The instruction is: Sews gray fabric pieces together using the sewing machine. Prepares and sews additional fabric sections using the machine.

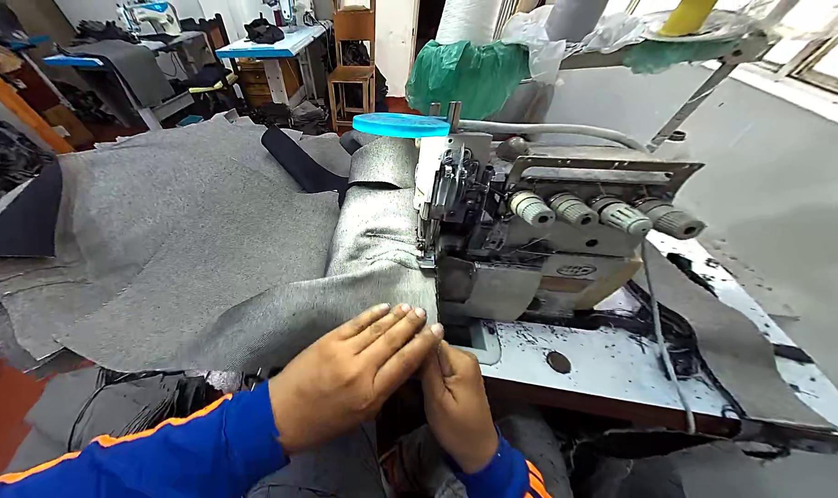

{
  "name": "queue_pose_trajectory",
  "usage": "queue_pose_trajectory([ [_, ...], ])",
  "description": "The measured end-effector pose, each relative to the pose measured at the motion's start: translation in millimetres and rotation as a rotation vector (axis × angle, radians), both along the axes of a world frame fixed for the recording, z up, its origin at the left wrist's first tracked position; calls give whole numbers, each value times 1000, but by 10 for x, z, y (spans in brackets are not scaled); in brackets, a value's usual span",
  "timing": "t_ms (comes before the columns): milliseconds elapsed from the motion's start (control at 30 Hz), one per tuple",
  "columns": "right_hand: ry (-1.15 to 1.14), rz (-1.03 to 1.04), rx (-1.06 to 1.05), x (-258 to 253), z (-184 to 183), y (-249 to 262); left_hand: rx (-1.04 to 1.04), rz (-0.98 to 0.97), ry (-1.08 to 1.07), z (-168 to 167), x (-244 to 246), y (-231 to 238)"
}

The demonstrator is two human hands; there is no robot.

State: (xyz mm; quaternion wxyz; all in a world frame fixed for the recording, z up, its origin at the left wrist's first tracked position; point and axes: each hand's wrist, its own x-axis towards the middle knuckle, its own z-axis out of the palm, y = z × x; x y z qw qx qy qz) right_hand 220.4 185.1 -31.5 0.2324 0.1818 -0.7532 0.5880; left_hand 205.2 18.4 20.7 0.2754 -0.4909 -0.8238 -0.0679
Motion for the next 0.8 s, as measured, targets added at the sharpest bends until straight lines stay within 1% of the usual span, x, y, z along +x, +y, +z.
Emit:
queue_pose_trajectory([
  [133, -153, 13, -204, -86, -16, -128, -49, -77, 35, 87, -258, -72],
  [200, -187, -23, -229, -150, 5, -143, -20, -103, 25, 101, -373, -73],
  [333, -128, -142, 15, -199, 35, -151, 74, -162, -73, 124, -640, -65],
  [400, -55, -134, 115, -142, -37, -186, 105, -144, -78, 119, -728, -51],
  [467, 22, -186, 183, -95, -169, -153, 134, -93, -57, 71, -752, -77],
  [533, 78, -322, 281, -71, -307, 12, 192, 38, -61, -69, -654, -198],
  [567, 99, -389, 340, -64, -381, 128, 252, 156, -64, -214, -572, -294],
  [633, 165, -489, 472, -83, -544, 363, 352, 474, -75, -588, -521, -522],
  [667, 241, -551, 550, -107, -622, 425, 345, 638, -148, -707, -589, -631],
  [700, 312, -596, 622, -122, -685, 446, 337, 765, -308, -718, -710, -699],
  [733, 364, -637, 675, -136, -729, 435, 332, 845, -439, -682, -903, -716],
  [767, 390, -665, 705, -132, -754, 410, 319, 872, -499, -660, -1146, -692],
  [800, 385, -671, 734, -112, -765, 399, 303, 859, -536, -641, -1415, -631],
])
